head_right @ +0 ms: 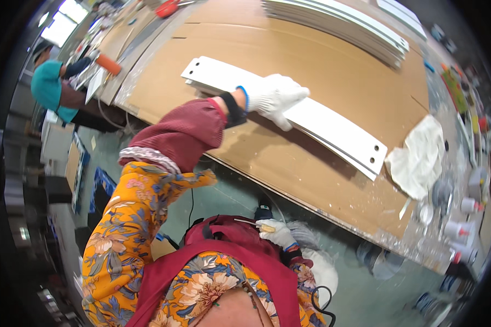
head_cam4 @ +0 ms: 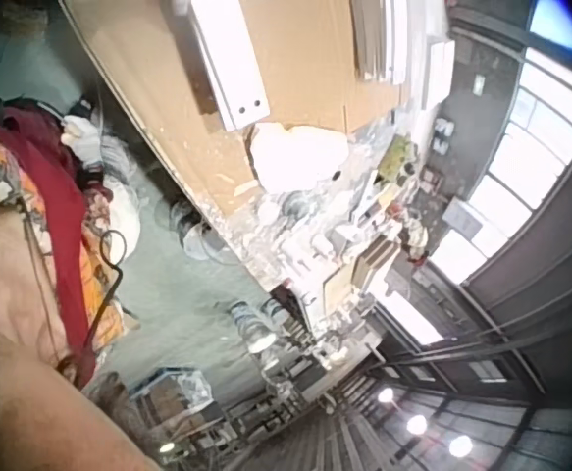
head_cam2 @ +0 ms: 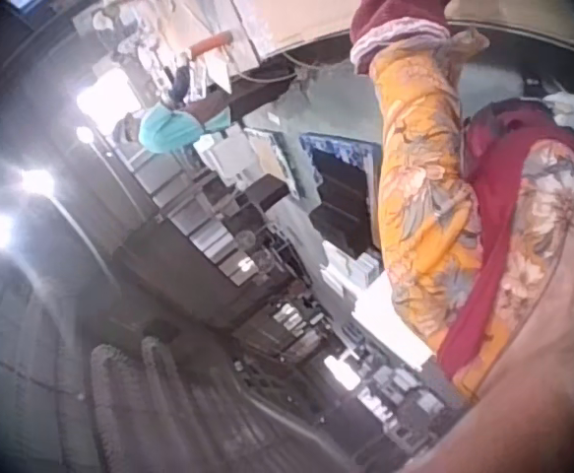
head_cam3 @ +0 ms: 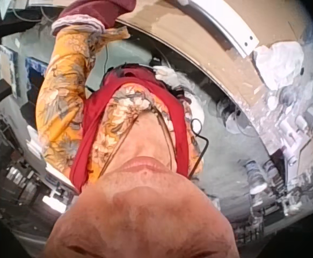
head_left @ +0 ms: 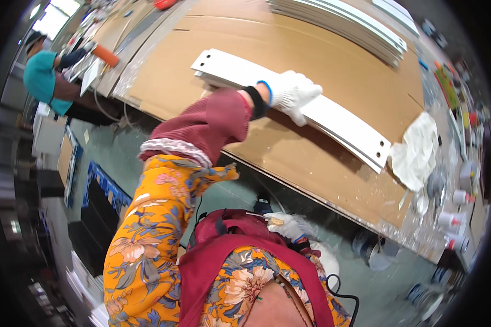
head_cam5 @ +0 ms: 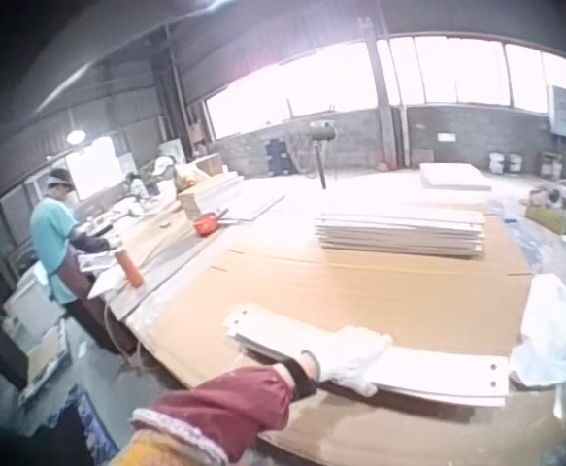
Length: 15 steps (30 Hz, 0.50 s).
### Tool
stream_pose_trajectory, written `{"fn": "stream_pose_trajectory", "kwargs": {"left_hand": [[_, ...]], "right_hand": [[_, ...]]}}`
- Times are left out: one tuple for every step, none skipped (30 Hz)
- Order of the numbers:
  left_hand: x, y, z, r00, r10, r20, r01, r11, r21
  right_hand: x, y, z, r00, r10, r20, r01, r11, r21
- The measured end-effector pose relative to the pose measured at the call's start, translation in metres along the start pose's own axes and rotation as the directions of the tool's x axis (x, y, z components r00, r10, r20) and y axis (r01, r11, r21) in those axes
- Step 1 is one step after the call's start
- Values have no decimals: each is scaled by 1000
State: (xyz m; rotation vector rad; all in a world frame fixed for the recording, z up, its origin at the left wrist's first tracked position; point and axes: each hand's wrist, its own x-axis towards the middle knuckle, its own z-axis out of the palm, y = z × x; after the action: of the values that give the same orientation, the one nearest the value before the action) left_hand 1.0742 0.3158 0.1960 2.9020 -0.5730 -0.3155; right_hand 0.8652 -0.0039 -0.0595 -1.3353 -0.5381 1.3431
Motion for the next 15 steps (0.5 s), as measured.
{"fn": "stream_pose_trajectory", "kwargs": {"left_hand": [[-1,1,2,999,-31,-15,31,1000,-3],[-3,1,4,998,-52,-35,51,998,-34],[-7,3,4,996,-70,-56,67,996,-63],[-10,5,2,995,-75,-68,71,996,-52],[-11,5,1,992,-96,-80,92,994,-55],[-11,4,1,992,-85,-92,81,996,-44],[-11,2,1,992,-73,-105,70,997,-32],[-12,1,1,992,-79,-94,77,997,-25],[-11,0,2,990,-96,-101,93,995,-29],[-11,0,3,991,-81,-102,80,997,-19],[-11,0,4,992,-68,-103,67,998,-9],[-11,1,4,990,-86,-109,85,996,-13],[-11,1,4,991,-74,-113,74,997,-5],[-11,2,4,991,-62,-116,63,998,3],[-11,2,5,992,-41,-118,43,999,13]], "right_hand": [[1,-2,-2,999,25,21,-25,1000,-8],[3,-3,-2,998,33,45,-31,999,-28],[4,-4,-2,999,29,31,-27,998,-59],[5,-4,-2,1000,23,15,-22,996,-90],[4,-5,-2,999,28,33,-25,994,-106],[4,-7,-2,998,47,34,-43,994,-105],[4,-9,-2,997,66,34,-62,993,-105],[3,-11,-1,997,67,29,-64,993,-103],[3,-8,0,996,73,43,-68,991,-115],[3,-5,0,998,59,28,-56,992,-116],[4,-3,-1,999,45,14,-43,992,-117],[3,-4,2,997,78,-4,-78,989,-128],[4,-4,1,997,83,11,-80,987,-139],[5,-4,0,997,76,8,-73,983,-167],[7,-5,-2,998,67,-2,-66,979,-192]]}}
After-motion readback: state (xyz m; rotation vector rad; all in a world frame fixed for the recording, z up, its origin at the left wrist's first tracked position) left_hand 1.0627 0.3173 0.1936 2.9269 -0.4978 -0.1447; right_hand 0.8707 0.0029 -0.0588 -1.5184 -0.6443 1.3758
